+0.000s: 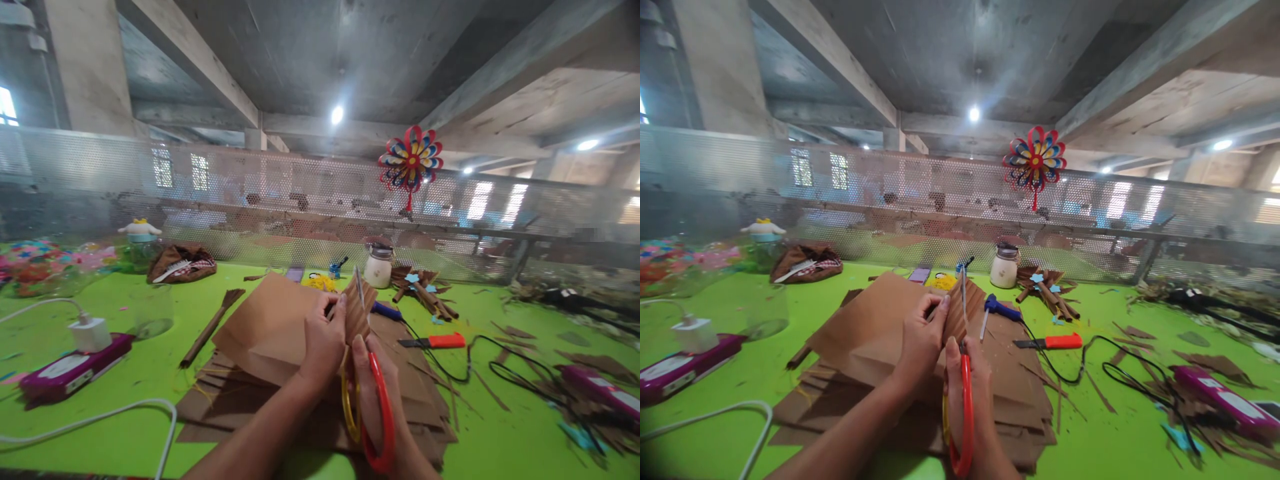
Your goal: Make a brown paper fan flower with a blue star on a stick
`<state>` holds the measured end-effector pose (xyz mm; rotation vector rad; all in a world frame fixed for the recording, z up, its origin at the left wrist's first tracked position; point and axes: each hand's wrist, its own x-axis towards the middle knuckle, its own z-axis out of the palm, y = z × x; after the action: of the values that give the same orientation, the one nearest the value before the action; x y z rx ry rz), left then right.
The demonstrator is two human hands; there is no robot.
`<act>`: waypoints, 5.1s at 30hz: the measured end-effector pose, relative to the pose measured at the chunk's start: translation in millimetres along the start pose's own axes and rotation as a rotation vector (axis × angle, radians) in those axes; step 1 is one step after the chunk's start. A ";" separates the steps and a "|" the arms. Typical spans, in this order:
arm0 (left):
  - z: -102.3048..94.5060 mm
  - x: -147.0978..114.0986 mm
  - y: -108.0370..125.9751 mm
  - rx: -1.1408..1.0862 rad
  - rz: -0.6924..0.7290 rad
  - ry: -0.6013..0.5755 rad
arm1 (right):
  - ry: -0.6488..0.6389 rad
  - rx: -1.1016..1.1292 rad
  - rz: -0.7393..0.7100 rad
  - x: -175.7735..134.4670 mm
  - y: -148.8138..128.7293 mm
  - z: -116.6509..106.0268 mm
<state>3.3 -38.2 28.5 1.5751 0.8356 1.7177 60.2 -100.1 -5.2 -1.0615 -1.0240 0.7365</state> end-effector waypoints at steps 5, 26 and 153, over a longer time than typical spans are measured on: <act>0.3 1.3 -2.3 0.029 -0.011 0.029 | 0.026 -0.046 -0.011 2.3 1.2 -3.8; -4.4 25.7 -48.1 -0.231 -0.497 0.193 | -0.112 -0.434 -0.051 66.1 -39.7 -124.6; 5.0 9.1 -43.5 0.202 -0.197 -0.783 | -0.612 -0.192 0.005 107.4 28.8 -81.6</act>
<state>9.7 -5.3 -1.2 2.0038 0.7234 0.7716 175.2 -24.2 -10.3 -1.0211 -1.6403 1.0134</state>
